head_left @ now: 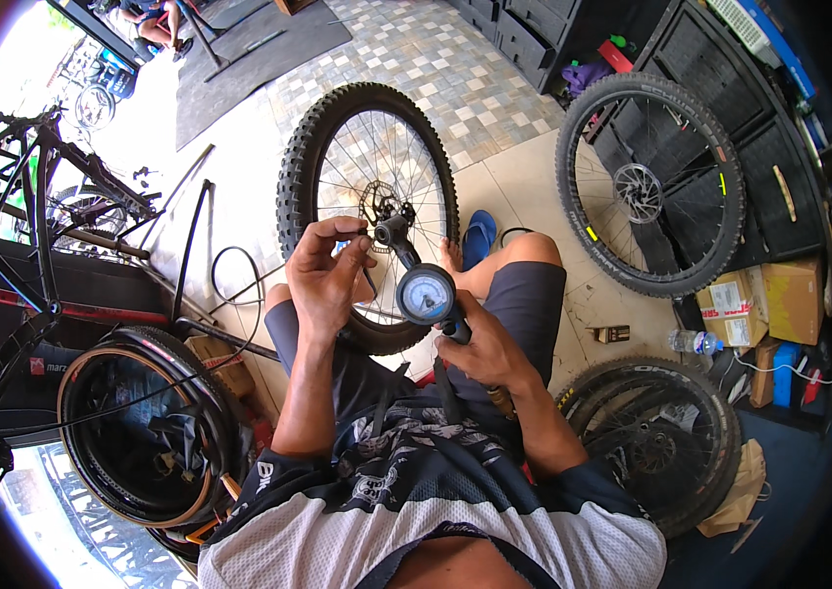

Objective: The person inflates a bicycle tire using a hand pump with a pressure gauge. They attach the pump to the valve, pump air into the tire, and check the pressure reading.

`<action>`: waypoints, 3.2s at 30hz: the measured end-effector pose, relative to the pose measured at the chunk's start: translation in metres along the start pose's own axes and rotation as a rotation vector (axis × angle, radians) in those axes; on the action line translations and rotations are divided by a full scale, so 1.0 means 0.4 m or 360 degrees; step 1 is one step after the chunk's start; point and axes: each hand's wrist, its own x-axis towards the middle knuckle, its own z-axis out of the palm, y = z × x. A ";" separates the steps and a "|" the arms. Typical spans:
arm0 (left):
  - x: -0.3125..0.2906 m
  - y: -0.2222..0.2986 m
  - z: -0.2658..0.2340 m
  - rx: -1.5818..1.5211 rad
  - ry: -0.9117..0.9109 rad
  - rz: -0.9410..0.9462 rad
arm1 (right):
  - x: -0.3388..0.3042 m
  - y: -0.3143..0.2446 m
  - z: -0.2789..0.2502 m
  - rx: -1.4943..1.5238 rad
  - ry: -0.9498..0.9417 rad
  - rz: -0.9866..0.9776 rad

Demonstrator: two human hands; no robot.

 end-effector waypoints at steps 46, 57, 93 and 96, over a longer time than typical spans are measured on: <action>0.019 0.018 -0.014 0.0248 -0.0040 -0.0453 | -0.009 0.006 0.023 -0.0513 0.0389 -0.0301; 0.051 -0.008 -0.038 -0.0376 -0.0206 -0.0791 | -0.020 -0.025 -0.001 -0.0811 0.0449 -0.0290; 0.043 0.057 0.026 0.0806 -0.0233 0.0323 | -0.024 -0.063 -0.031 -0.0293 0.0317 -0.0208; 0.043 0.080 0.026 0.1020 -0.0267 0.0513 | -0.026 -0.067 -0.030 -0.0285 0.0313 -0.0183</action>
